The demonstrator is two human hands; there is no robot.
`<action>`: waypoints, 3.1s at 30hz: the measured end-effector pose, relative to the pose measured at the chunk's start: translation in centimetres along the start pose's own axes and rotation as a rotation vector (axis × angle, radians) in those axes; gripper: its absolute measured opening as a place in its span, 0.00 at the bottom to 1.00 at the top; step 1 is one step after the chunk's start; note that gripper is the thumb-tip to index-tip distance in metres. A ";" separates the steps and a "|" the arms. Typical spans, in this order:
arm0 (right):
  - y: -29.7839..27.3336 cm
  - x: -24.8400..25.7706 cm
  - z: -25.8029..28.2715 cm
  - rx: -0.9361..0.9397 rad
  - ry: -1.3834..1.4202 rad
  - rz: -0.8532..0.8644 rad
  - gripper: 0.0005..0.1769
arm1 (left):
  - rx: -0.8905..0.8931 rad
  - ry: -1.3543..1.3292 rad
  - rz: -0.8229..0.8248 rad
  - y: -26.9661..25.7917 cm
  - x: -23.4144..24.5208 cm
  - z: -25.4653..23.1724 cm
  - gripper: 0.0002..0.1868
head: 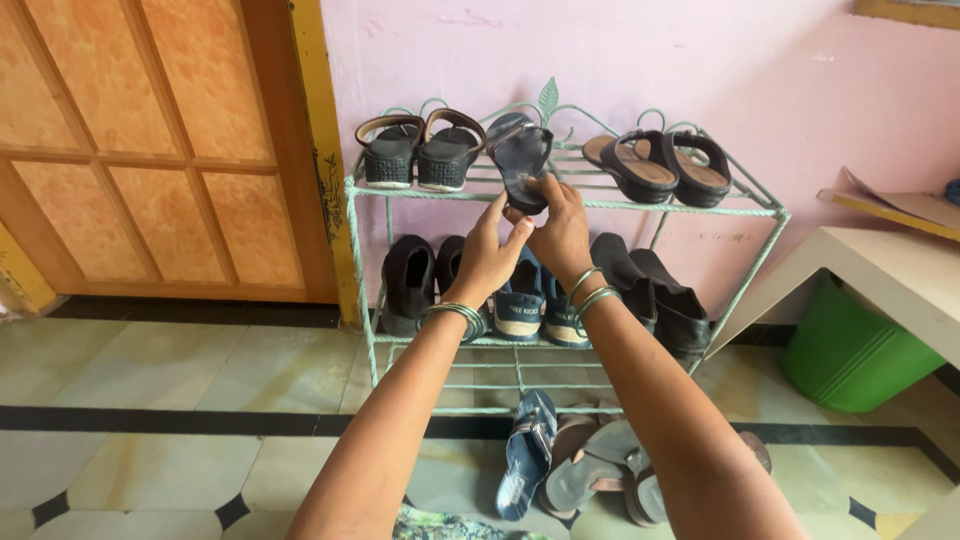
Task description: The person arranges various shoes and sandals on a two-tier metal shoe rack. They pick up pairs from the floor, place them on the lower and upper shelves, and adjust their positions to keep the rack tidy.
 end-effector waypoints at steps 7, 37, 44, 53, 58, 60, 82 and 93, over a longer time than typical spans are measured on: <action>-5.6 2.2 2.2 -0.094 0.006 0.038 0.28 | 0.332 -0.296 -0.064 -3.2 -0.3 -1.0 0.25; -44.6 -5.2 -1.5 -0.579 0.252 0.776 0.19 | 0.813 0.487 0.284 -39.2 -2.0 26.4 0.17; -35.7 -1.0 -2.9 -0.581 -0.134 0.939 0.24 | 0.940 0.576 0.325 -38.8 -3.0 26.6 0.18; -9.5 12.4 -5.6 0.027 -0.316 -0.086 0.21 | 0.235 0.474 0.031 -30.3 -3.1 13.5 0.27; -0.9 15.4 -10.1 0.126 -0.525 -0.252 0.29 | -0.155 0.329 0.055 -17.1 -5.4 2.4 0.28; 0.8 15.5 -12.7 -0.085 -0.400 -0.121 0.30 | -0.302 0.338 0.070 -12.1 -6.6 -1.3 0.31; -1.0 16.2 -13.3 -0.136 -0.451 -0.109 0.27 | -0.185 0.737 0.430 0.9 -15.6 -7.5 0.50; -16.0 19.0 -10.7 -0.484 0.264 -0.195 0.18 | 0.176 -0.117 0.267 -7.6 -20.5 -5.7 0.37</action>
Point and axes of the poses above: each hand's wrist, its own y-axis towards the middle knuckle, its own x-axis out of the back of the hand, z = x × y, the point moved 2 cm from there along y, towards the middle knuckle, and after that the axes turned 4 degrees about -z, right-handed, at the moved point
